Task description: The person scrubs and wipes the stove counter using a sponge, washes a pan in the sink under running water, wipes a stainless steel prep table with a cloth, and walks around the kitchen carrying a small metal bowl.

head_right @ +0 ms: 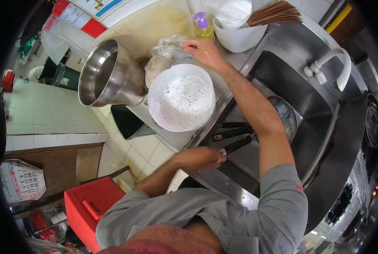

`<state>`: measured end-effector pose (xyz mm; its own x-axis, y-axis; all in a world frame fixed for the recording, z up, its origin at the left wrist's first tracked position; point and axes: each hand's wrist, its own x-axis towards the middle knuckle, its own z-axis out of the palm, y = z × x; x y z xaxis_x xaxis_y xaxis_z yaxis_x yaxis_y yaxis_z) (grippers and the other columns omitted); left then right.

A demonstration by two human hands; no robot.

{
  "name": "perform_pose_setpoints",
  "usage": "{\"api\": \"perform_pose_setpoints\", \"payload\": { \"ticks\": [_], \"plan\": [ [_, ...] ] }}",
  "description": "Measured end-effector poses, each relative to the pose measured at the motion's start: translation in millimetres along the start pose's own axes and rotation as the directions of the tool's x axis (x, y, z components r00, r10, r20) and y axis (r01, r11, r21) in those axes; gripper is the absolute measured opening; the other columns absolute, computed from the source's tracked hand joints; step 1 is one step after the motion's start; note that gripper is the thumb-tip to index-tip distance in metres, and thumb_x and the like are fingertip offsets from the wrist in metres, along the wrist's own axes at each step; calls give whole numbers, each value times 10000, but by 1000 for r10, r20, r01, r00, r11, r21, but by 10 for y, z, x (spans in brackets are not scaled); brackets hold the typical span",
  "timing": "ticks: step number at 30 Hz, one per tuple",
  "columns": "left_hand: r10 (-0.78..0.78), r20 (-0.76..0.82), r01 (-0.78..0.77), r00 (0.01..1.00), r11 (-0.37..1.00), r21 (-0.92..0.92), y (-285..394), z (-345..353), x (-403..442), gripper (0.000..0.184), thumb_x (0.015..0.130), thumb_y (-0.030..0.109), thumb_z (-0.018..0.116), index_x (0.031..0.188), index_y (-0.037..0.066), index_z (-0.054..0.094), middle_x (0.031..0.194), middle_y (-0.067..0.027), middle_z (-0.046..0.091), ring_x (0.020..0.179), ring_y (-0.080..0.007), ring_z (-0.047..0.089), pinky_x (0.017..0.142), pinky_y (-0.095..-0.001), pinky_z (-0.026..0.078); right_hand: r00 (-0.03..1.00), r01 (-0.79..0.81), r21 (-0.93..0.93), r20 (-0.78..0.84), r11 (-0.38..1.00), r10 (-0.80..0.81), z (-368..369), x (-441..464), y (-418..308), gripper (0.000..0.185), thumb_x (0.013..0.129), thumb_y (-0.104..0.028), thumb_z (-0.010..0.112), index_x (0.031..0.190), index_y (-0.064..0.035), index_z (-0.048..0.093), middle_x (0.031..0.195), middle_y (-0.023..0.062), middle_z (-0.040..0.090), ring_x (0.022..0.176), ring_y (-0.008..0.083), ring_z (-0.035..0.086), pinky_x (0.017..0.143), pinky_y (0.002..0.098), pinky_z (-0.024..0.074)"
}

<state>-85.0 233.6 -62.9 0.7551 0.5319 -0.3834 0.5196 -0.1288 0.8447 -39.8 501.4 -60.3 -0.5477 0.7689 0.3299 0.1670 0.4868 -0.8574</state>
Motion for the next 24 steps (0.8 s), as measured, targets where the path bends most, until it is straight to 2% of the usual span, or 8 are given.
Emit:
{"api": "perform_pose_setpoints", "payload": {
  "ticks": [2, 4, 7, 11, 14, 18, 22, 24],
  "plan": [
    [211, -92, -225, 973, 958, -176, 78, -354, -708, 248, 856, 166, 570, 1053, 17, 566, 925, -118, 614, 845, -225, 606, 720, -328, 483, 999, -31, 48, 27, 998, 30, 218, 251, 135, 186, 803, -154, 600, 925, -15, 624, 855, 92, 630, 787, 155, 578, 729, 269, 449],
    [15, -377, -204, 926, 862, -465, 68, -591, -1269, 193, 879, 161, 533, 1004, 29, 596, 849, -58, 627, 678, -148, 593, 622, -273, 484, 998, -52, 154, 31, 987, 48, 430, 464, 304, 189, 805, -149, 588, 936, -17, 621, 868, 107, 638, 804, 171, 588, 742, 281, 458],
    [-37, -848, -548, 529, 748, -375, -57, -972, -1310, 166, 868, 106, 551, 986, -6, 585, 758, -24, 567, 596, -71, 501, 501, -203, 398, 999, -33, -44, 9, 998, 34, 574, 651, 496, 185, 813, -130, 562, 954, -23, 617, 902, 131, 641, 829, 219, 602, 747, 311, 470],
    [-75, -954, -228, 290, 963, -145, -333, -1604, -753, 211, 864, 107, 543, 1065, 60, 586, 956, -39, 550, 612, -90, 497, 540, -213, 403, 975, 22, -423, 208, 906, 73, 570, 556, 548, 199, 819, -112, 553, 989, -25, 610, 937, 132, 640, 875, 268, 608, 755, 344, 480],
    [245, -920, 179, 306, 934, 309, -759, -2041, -315, 228, 847, 169, 567, 1066, 137, 622, 1209, -69, 493, 893, -179, 587, 708, -287, 475, 869, -71, -660, 327, 748, 371, 494, 343, 200, 249, 798, -119, 560, 1030, -41, 603, 975, 164, 626, 937, 336, 589, 769, 409, 481],
    [2, -910, 564, 416, 784, 259, -819, -2204, -11, 270, 801, 335, 607, 1004, 169, 668, 1236, -95, 488, 1089, -249, 520, 858, -377, 449, 856, -111, -760, 254, 640, 450, 355, 213, 118, 262, 770, -131, 581, 1017, -45, 599, 989, 184, 614, 935, 339, 594, 783, 435, 476],
    [122, -893, 459, 434, 823, 335, -1043, -2206, -27, 247, 760, 235, 638, 985, 139, 671, 1237, -130, 480, 1025, -270, 547, 855, -392, 444, 939, 146, -446, 344, 883, 19, 19, -148, 186, 276, 766, -145, 583, 1016, -29, 559, 1011, 183, 598, 933, 340, 583, 806, 418, 465],
    [118, -942, 233, 315, 952, 198, -1001, -2057, -192, 304, 775, 158, 641, 1068, 81, 623, 1241, -137, 468, 882, -243, 583, 755, -335, 490, 987, 135, -459, -20, 878, -162, -136, -448, -20, 288, 784, -145, 560, 1041, -17, 532, 1054, 183, 570, 973, 334, 554, 833, 391, 449]
  ]
}}
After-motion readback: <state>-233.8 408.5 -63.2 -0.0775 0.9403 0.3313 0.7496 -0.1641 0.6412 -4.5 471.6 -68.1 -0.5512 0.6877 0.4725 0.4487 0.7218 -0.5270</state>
